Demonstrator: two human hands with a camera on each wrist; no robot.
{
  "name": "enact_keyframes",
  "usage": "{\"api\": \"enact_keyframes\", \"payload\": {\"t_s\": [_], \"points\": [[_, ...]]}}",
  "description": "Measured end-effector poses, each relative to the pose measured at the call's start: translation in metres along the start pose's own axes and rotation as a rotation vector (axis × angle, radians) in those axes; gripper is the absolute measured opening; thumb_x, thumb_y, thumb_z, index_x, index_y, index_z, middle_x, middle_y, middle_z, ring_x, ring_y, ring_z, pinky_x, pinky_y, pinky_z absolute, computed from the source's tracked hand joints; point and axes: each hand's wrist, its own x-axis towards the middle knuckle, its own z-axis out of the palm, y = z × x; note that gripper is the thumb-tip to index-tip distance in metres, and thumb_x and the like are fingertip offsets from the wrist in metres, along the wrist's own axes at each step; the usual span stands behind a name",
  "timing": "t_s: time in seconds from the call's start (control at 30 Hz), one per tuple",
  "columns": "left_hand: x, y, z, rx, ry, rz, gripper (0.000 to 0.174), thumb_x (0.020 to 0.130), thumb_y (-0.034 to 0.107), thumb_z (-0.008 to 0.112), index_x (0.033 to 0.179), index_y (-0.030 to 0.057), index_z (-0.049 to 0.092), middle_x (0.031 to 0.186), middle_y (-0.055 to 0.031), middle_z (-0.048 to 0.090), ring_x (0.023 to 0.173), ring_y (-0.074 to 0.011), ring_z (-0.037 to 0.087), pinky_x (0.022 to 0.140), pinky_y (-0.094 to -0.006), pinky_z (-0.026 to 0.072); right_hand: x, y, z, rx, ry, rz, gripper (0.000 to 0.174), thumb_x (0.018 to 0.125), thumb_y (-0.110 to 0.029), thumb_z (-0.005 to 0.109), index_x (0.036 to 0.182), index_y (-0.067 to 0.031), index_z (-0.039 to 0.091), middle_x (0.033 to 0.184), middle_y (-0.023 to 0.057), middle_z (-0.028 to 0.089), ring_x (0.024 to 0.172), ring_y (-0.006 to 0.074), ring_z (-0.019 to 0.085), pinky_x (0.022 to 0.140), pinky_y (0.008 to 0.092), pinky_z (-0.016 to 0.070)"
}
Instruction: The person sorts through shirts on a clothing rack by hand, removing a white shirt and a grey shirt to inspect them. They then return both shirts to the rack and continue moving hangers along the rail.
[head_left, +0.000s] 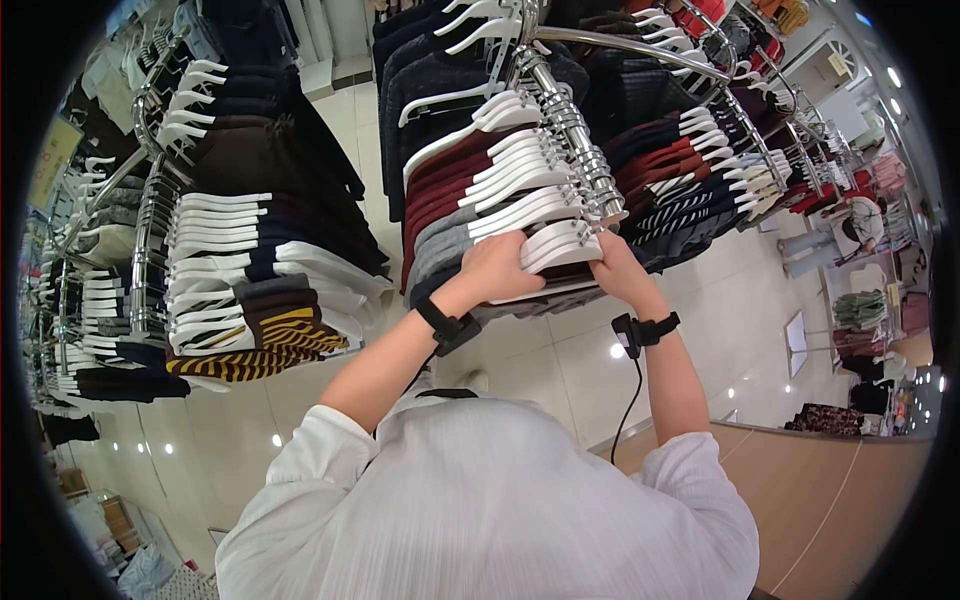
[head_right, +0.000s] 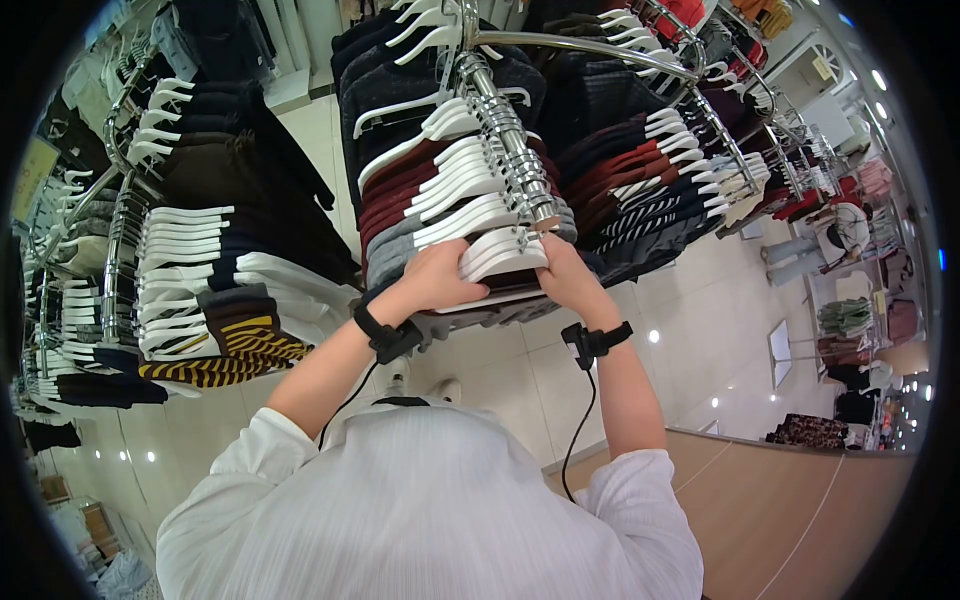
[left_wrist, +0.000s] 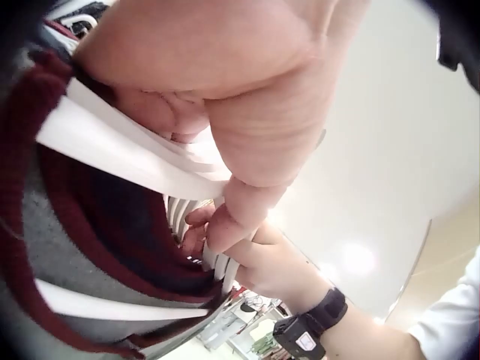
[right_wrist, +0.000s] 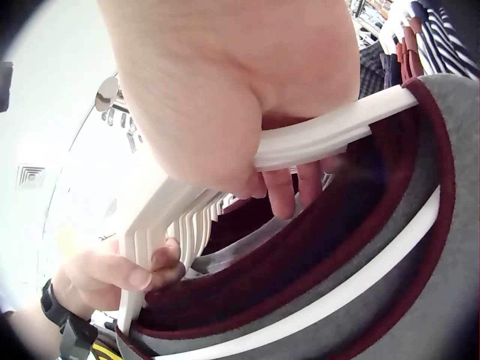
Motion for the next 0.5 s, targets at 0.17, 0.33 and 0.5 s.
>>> {"api": "enact_keyframes", "payload": {"t_s": [0.17,0.33,0.5], "points": [[0.003,-0.028,-0.014,-0.190,-0.060,0.254,0.073,0.072,0.042,0.088,0.126,-0.0022,0.067,0.110,-0.0233,0.075,0.105,-0.0339,0.073,0.092,-0.0409,0.0564,0.014,0.024,0.003,-0.098,0.028,-0.056,0.023,0.088,0.005,0.057,0.110,0.0033,0.063,0.103,0.0269,0.068,0.103,0.0477,0.063,0.091,0.0441,0.0513],[-0.013,-0.078,-0.037,-0.680,-0.140,0.212,0.043,0.095,0.009,0.072,0.134,-0.0057,0.064,0.124,-0.0160,0.074,0.114,-0.0202,0.070,0.101,-0.0321,0.0540,0.018,0.029,0.004,-0.128,0.065,-0.060,0.019,0.087,0.003,0.059,0.105,0.0021,0.066,0.103,0.0273,0.068,0.102,0.0484,0.062,0.089,0.0462,0.0505],[-0.056,-0.112,-0.069,-0.677,-0.036,0.076,0.034,0.095,-0.008,0.060,0.128,-0.0053,0.068,0.125,-0.0142,0.074,0.120,-0.0202,0.069,0.106,-0.0330,0.0533,0.025,0.031,0.004,-0.134,0.002,-0.068,0.026,0.086,0.004,0.057,0.109,0.0017,0.066,0.109,0.0280,0.068,0.105,0.0500,0.060,0.092,0.0474,0.0499]]}}
